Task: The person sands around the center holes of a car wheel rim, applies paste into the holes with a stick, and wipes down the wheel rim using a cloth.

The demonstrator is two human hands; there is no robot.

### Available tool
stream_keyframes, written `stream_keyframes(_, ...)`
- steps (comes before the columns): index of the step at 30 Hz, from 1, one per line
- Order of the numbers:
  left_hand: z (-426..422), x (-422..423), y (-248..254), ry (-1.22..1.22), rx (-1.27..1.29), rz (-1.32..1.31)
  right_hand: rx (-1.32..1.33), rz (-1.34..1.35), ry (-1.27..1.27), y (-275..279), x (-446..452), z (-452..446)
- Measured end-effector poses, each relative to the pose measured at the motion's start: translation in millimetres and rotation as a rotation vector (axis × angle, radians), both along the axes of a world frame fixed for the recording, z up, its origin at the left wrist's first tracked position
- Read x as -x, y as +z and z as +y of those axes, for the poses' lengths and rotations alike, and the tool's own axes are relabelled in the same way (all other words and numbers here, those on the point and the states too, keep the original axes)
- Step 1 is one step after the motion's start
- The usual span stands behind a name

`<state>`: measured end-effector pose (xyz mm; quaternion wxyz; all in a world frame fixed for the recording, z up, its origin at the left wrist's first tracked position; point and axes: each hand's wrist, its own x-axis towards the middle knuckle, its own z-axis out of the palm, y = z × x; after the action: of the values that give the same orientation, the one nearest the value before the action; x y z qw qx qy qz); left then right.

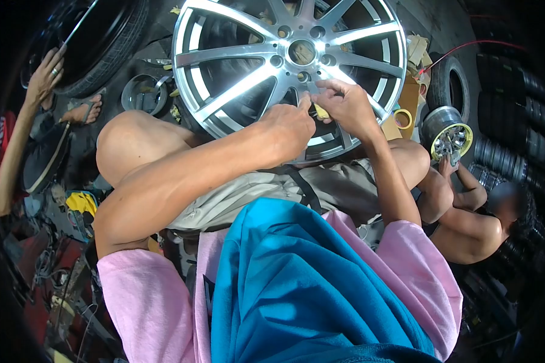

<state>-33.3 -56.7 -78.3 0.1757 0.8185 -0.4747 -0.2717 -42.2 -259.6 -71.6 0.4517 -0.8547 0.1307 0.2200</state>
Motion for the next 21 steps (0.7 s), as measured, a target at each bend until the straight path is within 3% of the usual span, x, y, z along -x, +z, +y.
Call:
stream_keyframes(5,6.7,-6.4,11.8,0.019,-0.026,0.031,-0.269,-0.044,-0.163,-26.1,11.4,8.1)
stream_keyframes(8,8.5,-11.1,18.1,0.036,-0.105,0.101,-0.243,-0.095,-0.233,-37.3,14.3,15.4)
stream_keyframes(12,12.0,-12.5,20.3,0.057,-0.011,0.075,-0.124,-0.141,-0.279,-26.5,18.8,19.8)
stream_keyframes(16,11.8,-13.9,20.8,0.057,-0.004,0.137,-0.127,-0.119,-0.248,-38.8,23.0,17.9)
stream_keyframes(21,18.5,-22.7,24.0,0.089,-0.016,0.127,-0.198,-0.171,-0.385,-37.7,20.7,41.8)
